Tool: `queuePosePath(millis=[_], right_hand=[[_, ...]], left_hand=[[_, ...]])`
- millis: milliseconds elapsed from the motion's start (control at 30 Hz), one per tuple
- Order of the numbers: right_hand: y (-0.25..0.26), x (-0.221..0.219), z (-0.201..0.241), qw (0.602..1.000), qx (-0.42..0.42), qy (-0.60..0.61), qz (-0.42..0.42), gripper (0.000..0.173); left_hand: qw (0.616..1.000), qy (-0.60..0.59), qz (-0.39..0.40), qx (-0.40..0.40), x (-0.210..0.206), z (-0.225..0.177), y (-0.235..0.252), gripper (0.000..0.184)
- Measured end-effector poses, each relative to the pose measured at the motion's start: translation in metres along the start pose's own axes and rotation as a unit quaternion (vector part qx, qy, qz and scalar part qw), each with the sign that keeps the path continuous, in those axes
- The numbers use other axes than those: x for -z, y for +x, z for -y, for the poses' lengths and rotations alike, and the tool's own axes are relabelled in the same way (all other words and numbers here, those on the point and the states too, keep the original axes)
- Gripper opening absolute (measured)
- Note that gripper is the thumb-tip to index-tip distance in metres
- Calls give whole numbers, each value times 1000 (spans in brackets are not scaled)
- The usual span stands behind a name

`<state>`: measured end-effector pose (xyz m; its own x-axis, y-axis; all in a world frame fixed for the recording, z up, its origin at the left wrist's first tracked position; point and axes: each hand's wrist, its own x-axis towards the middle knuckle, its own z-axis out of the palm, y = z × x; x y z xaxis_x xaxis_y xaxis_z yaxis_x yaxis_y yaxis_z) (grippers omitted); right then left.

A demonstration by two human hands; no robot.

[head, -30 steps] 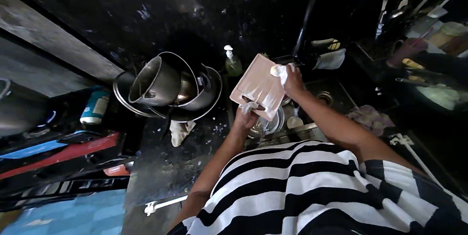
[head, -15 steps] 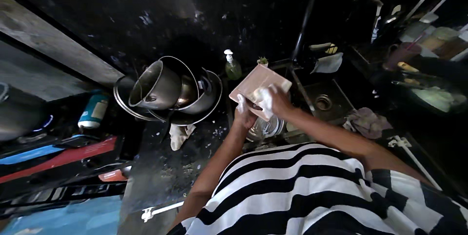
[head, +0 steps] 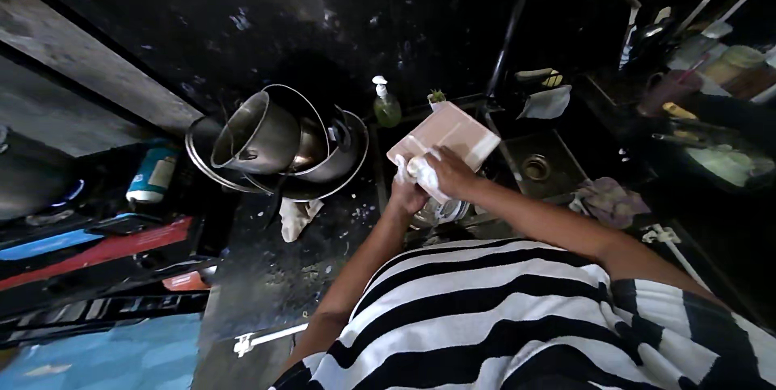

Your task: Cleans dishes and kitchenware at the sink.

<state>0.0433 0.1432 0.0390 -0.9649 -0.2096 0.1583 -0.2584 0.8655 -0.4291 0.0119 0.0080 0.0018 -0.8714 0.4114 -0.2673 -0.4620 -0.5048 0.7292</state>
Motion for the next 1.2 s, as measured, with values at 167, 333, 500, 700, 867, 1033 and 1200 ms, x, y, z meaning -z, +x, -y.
queuePosePath(millis=[167, 333, 500, 700, 867, 1033, 1200], right_hand=[[33, 38, -50, 974, -198, -8, -106, 57], [36, 52, -55, 932, -264, 145, -199, 59], [23, 57, -40, 837, -121, 388, -366, 43], [10, 86, -59, 833, -9, 478, -279, 40], [15, 116, -79, 967, -145, 206, -33, 34], [17, 18, -35, 994, -95, 27, -46, 42], [22, 16, -33, 995, -80, 38, -53, 53]], left_hand=[[999, 49, -5, -14, -11, 8, -6, 50], [975, 56, -167, -134, 0, 12, 3, 41], [987, -45, -155, -19, 18, 11, 13, 66], [980, -194, -38, 26, 8, 0, 1, 38], [996, -86, 9, -6, 15, 0, 1, 25], [997, 74, -1, -1, -6, 13, 5, 33], [995, 90, -24, -28, -13, 20, -5, 33]])
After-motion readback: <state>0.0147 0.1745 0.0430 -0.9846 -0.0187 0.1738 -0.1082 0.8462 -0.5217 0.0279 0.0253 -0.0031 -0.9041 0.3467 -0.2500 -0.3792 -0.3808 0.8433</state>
